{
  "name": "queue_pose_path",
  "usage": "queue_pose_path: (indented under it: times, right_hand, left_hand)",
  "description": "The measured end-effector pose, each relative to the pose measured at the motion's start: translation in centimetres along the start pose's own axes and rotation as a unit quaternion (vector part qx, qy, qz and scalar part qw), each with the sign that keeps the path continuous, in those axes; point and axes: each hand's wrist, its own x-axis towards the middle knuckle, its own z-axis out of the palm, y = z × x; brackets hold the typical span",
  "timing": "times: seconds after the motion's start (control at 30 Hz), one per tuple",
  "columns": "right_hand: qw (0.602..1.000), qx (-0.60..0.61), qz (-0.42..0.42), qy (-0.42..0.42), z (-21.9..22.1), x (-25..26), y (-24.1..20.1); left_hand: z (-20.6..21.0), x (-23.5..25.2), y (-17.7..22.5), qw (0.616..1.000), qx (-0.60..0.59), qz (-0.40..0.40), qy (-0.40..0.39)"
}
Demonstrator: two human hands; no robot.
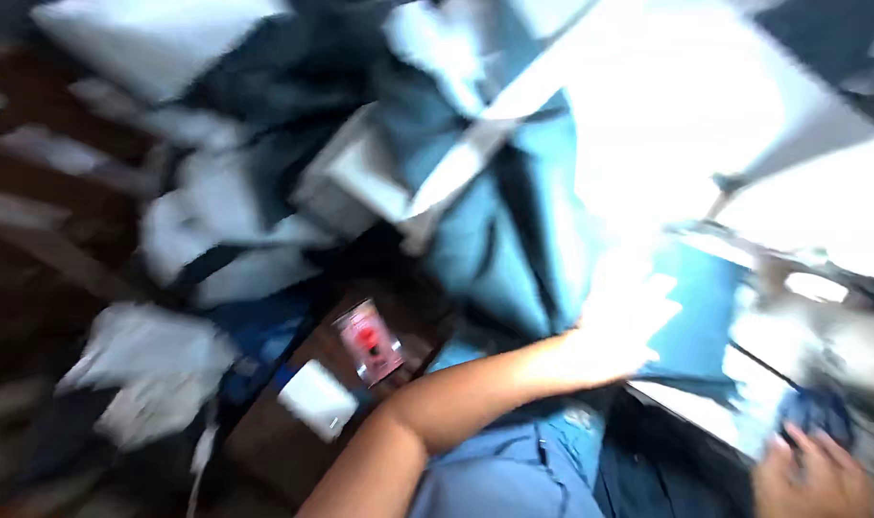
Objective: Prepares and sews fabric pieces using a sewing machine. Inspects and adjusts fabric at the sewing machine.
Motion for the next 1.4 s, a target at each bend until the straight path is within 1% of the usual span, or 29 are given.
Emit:
queue_pose_path:
  times: [0.03, 0.1, 0.13, 0.17, 0.2, 0.27, 0.33, 0.4, 0.5, 0.53, 0.63, 0.7, 0.73, 0.77, 0.8, 0.83, 0.87, 0.9, 0.93, 0.97, 1.0, 1.03, 1.1, 1.17, 1.23, 1.4]
  right_hand:
    - [0.999, 0.005, 0.044, -0.008, 0.0, -0.3, 0.5]
    - [0.994, 0.005, 0.103, -0.029, 0.1, -0.5, 1.0]
    - [0.992, 0.010, 0.122, -0.041, 0.0, -0.6, 1.3]
    - [0.990, 0.015, 0.132, -0.041, 0.0, -0.6, 1.6]
    - [0.991, 0.018, 0.133, -0.026, 0.1, -0.6, 1.9]
    - [0.990, 0.029, 0.138, 0.008, 0.3, -0.7, 2.6]
    - [0.988, 0.040, 0.147, 0.029, 0.4, -0.3, 3.3]
    - [0.986, 0.057, 0.156, 0.027, 0.8, 0.4, 4.1]
    - [0.987, 0.059, 0.147, 0.005, 1.4, 2.1, 5.0]
    - [0.987, 0.058, 0.147, -0.010, 1.1, 2.8, 5.0]
    - [0.984, 0.074, 0.146, -0.071, -0.7, 4.3, 4.7]
    - [0.980, 0.104, 0.144, -0.084, -1.7, 4.5, 4.8]
    - [0.973, 0.138, 0.162, -0.087, -2.3, 4.2, 4.8]
    - [0.959, 0.187, 0.192, -0.092, -2.9, 3.7, 4.8]
    - [0.933, 0.260, 0.229, -0.099, -3.6, 2.9, 4.7]
    - [0.892, 0.356, 0.259, -0.107, -4.2, 1.6, 4.7]
    - [0.833, 0.471, 0.270, -0.105, -4.5, -0.3, 4.4]
    - [0.757, 0.587, 0.268, -0.103, -4.5, -2.4, 3.9]
    - [0.685, 0.676, 0.248, -0.109, -4.3, -4.6, 3.2]
    - [0.638, 0.724, 0.233, -0.120, -3.9, -6.4, 2.2]
    - [0.622, 0.738, 0.227, -0.132, -3.5, -7.9, 1.2]
    - [0.631, 0.729, 0.224, -0.142, -3.1, -9.1, 0.3]
    - [0.685, 0.687, 0.196, -0.145, -1.8, -10.8, -0.8]
    - [0.724, 0.654, 0.179, -0.127, -0.5, -11.3, -1.1]
    - [0.739, 0.639, 0.184, -0.113, 0.4, -10.7, -1.2]
    - [0.745, 0.631, 0.187, -0.104, 1.7, -8.5, -1.2]
  left_hand:
    - [-0.5, 0.3, 0.4, 0.999, 0.020, -0.012, -0.041]
    - [-1.6, 0.8, 1.4, 0.991, 0.057, -0.044, -0.117]
    - [-1.9, 1.1, 1.9, 0.986, 0.078, -0.053, -0.140]
    - [-2.0, 1.3, 2.4, 0.983, 0.097, -0.051, -0.146]
    - [-1.9, 1.4, 2.7, 0.983, 0.114, -0.036, -0.139]
    - [-1.3, 1.6, 3.4, 0.988, 0.115, 0.020, -0.099]
    - [-0.6, 1.7, 4.2, 0.992, 0.069, 0.075, -0.069]
    - [0.0, 2.1, 5.0, 0.991, 0.033, 0.098, -0.084]
    - [2.2, 2.8, 4.9, 0.986, 0.010, 0.164, -0.018]
    - [2.8, 3.0, 4.8, 0.985, 0.008, 0.170, -0.001]
    - [3.8, 3.3, 4.5, 0.988, 0.006, 0.151, 0.013]
    - [4.2, 3.4, 4.3, 0.990, -0.005, 0.140, 0.021]
    - [4.2, 3.4, 4.4, 0.991, -0.005, 0.133, 0.020]
    - [4.1, 3.4, 4.6, 0.992, -0.004, 0.126, 0.016]
    - [4.0, 3.4, 4.8, 0.993, 0.000, 0.118, 0.009]
    - [3.8, 3.4, 5.1, 0.994, 0.008, 0.109, 0.000]
    - [3.7, 3.4, 5.5, 0.995, 0.017, 0.099, -0.011]
    - [3.7, 3.5, 5.8, 0.995, 0.026, 0.092, -0.017]
    - [3.8, 3.6, 6.0, 0.995, 0.033, 0.091, -0.016]
    - [4.0, 3.6, 6.1, 0.995, 0.037, 0.091, -0.012]
    - [4.1, 3.7, 6.2, 0.995, 0.037, 0.090, -0.008]
    - [4.2, 3.7, 6.2, 0.995, 0.036, 0.090, -0.004]
    - [4.4, 3.7, 6.0, 0.995, 0.037, 0.093, 0.005]
    - [4.5, 3.6, 5.9, 0.995, 0.035, 0.095, 0.009]
    - [4.5, 3.6, 5.9, 0.995, 0.032, 0.094, 0.009]
    - [4.6, 3.5, 5.7, 0.995, 0.028, 0.099, 0.016]
